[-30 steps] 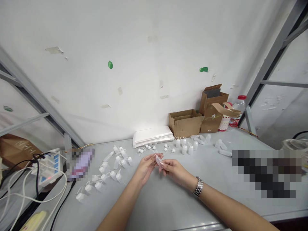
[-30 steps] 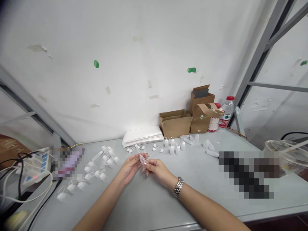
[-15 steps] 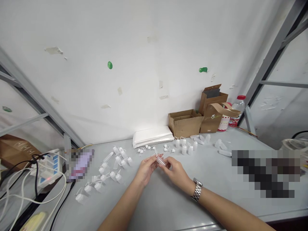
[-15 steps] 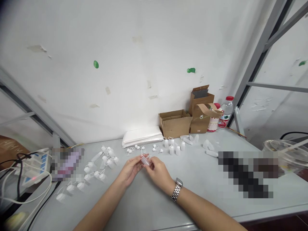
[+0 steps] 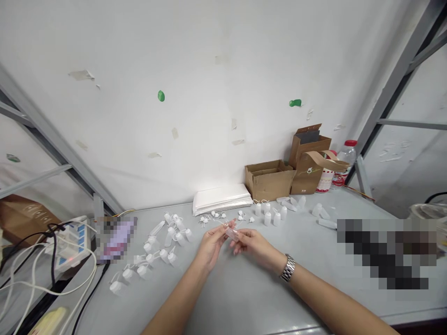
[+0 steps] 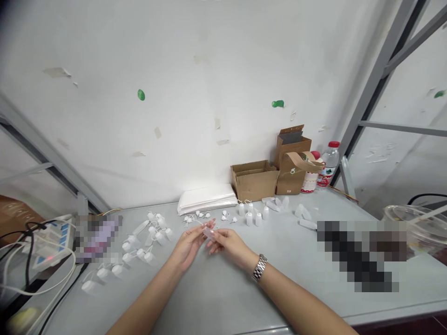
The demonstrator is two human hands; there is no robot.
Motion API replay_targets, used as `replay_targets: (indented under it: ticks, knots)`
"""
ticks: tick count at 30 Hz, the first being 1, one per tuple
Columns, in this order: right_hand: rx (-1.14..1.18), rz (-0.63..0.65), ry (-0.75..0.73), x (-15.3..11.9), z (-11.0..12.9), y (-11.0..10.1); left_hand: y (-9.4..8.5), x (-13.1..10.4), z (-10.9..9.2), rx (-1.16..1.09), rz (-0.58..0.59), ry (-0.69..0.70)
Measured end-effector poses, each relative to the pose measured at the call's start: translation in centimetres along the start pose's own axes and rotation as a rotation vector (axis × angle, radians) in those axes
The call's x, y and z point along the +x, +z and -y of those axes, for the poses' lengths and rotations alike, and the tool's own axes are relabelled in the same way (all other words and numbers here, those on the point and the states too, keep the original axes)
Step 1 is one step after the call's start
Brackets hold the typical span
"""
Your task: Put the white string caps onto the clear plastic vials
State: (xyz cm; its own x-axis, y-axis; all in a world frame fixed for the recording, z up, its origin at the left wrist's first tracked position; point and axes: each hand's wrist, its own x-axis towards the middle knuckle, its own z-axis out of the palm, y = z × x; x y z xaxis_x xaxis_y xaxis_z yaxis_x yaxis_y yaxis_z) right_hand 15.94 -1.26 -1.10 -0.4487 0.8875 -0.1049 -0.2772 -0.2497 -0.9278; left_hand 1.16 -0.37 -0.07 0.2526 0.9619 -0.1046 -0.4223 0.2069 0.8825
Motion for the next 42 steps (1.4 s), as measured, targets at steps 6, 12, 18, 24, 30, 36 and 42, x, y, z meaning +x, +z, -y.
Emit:
replay_targets:
  ticks: [6,12,18,24,30,36,42]
  knots:
    - [-0.351,-0.244,-0.201,-0.2,-0.3,0.5,0.3,-0.2,0.6,-0.072,-0.002,-0.02]
    - [-0.259,-0.238,-0.181,-0.2,-0.6,0.8,0.6,-0.4,1.2,-0.069,-0.032,-0.048]
    - [0.125,-0.028,0.058,-0.3,-0.8,0.5,0.8,-0.2,1.2,0.016,-0.048,-0.056]
    - [0.292,0.104,0.14,-0.4,-0.5,0.2,0.5,0.0,0.7,-0.064,0.057,-0.13]
    - [0.247,0.128,0.123,-0.6,-0.2,0.3,0.1,0.1,0.8,-0.05,0.016,-0.124]
    - [0.046,-0.072,-0.061,-0.4,-0.2,0.6,0.4,0.1,0.8,-0.034,0.012,-0.079]
    - [-0.078,-0.196,-0.185,-0.4,-0.6,0.9,0.1,0.0,1.1,-0.044,0.057,-0.08]
